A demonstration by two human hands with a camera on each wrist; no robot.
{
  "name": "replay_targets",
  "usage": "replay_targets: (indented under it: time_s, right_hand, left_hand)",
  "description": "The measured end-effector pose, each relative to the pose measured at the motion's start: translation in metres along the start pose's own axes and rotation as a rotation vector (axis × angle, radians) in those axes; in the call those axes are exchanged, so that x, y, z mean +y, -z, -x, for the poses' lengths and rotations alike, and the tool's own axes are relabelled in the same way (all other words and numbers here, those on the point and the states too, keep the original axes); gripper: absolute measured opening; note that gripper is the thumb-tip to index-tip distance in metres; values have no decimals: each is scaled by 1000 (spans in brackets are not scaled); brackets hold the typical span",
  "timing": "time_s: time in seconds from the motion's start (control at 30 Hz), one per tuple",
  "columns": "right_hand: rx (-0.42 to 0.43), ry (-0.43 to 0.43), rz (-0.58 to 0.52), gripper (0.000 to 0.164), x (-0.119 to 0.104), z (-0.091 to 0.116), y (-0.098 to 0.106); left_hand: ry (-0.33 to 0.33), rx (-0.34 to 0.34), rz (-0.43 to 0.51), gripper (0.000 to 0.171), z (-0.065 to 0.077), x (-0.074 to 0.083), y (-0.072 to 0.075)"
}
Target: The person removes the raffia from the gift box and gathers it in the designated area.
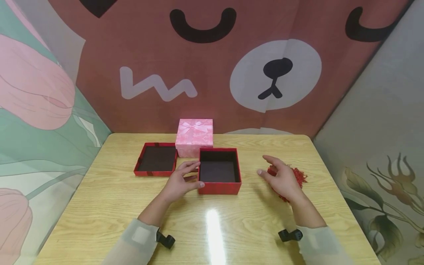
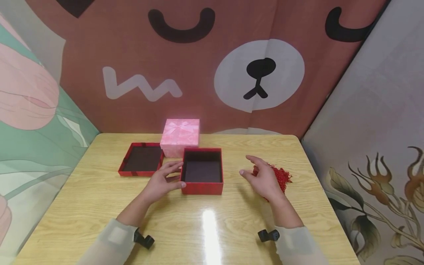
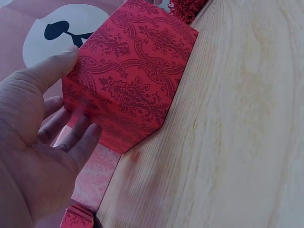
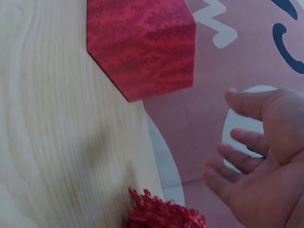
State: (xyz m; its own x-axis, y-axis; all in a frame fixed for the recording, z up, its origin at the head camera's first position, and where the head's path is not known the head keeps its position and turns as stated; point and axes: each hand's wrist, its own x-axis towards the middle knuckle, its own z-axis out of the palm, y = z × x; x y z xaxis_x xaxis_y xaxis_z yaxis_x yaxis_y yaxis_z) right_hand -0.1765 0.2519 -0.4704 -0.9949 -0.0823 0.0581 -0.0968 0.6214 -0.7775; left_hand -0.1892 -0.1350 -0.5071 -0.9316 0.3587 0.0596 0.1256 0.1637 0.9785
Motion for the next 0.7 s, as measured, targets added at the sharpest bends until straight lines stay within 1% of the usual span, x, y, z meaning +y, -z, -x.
replay_targets:
  time_s: [0.13,0.27,0.33,0.5,0.57,0.63,0.7]
  right_hand:
    - [-63,58,-107,70,-3,-2,-12]
    - [-127,132,-174,77,-7,-4,-24]
    - [-156,157,-185,81,-9,-4,-30]
    - [-241,174,-213,96,-15,-5,-43]
    - [-265,195,-215,101,-16,-6,-48]
    - [-279,225,-205,105,-17,-8,-52]
    - [-286,245,-189,104,-16,-9,-56]
  left_hand:
    - [-3,1,3,77,0,0,0]
    - [-4,4,10,76,0,0,0]
    - [-3,6,11,76,0,0,1]
    - [-2,8,8,76,0,0,0]
    - [-3,7,8,76,0,0,0]
    - [-4,5,9,76,0,-1,0]
    - [-7,1,14,77,0,-2,0]
